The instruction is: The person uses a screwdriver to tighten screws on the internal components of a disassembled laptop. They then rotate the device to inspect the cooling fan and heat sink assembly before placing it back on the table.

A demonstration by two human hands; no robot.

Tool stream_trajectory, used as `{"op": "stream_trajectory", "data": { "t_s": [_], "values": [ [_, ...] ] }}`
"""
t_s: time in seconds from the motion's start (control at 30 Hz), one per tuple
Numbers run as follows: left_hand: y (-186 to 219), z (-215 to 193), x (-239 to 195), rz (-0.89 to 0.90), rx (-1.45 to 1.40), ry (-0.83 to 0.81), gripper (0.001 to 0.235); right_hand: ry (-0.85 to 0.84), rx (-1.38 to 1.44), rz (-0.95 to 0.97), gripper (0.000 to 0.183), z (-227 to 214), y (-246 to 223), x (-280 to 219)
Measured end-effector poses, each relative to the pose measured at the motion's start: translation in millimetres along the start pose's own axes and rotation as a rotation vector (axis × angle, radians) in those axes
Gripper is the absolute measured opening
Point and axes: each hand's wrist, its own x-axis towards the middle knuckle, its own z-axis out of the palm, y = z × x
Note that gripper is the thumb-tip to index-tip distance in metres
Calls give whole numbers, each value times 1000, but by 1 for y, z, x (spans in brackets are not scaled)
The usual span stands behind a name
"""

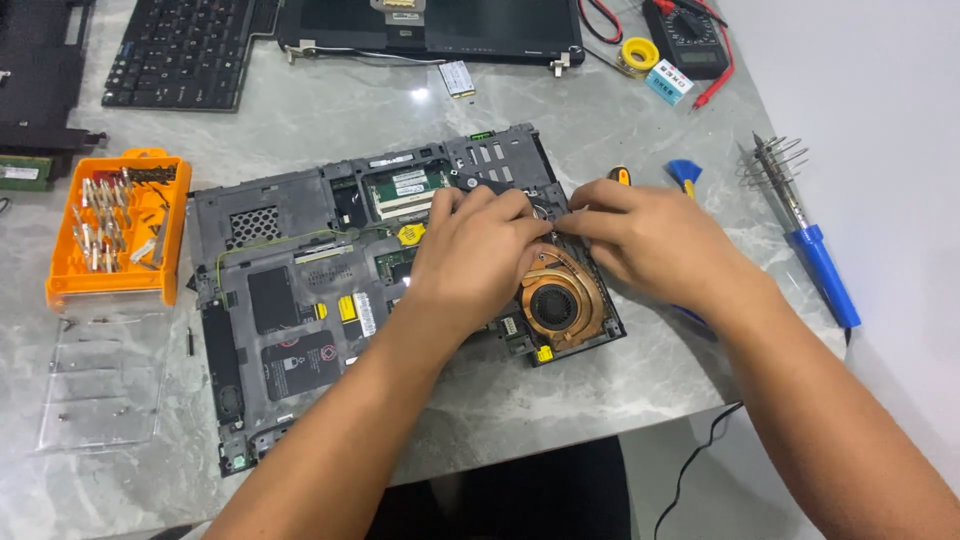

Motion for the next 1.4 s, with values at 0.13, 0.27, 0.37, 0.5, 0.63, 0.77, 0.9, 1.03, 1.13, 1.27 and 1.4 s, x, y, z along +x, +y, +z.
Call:
{"op": "stream_trajectory", "data": {
  "t_s": [0.13,0.27,0.37,0.5,0.63,0.77,0.9,1.03,1.13,1.27,1.4],
  "values": [
    [-1,1,-1,28,25,20,16,-9,-78,-34,22,5,3,1],
    [2,3,-1,55,64,43,15,-28,16,0,26,-13,-6,3],
    [4,7,-2,100,124,112,14,63,215,133,32,-18,-6,-4],
    [6,13,-5,138,196,234,13,191,213,286,36,-13,9,-19],
    [10,5,-6,131,199,195,15,108,77,445,35,-4,21,-24],
    [10,-1,-10,103,176,164,17,40,179,575,44,3,14,-11],
    [11,6,-13,113,235,198,23,12,270,613,55,13,15,0],
    [14,-8,-21,124,193,120,32,-19,229,615,59,6,19,1],
    [12,-9,-25,155,150,205,42,237,688,561,64,-6,1,-2],
    [15,-6,-30,119,183,263,56,533,811,393,50,-1,-26,-12],
    [19,-8,-30,45,308,154,51,682,746,409,45,9,-48,-22]
  ]
}}
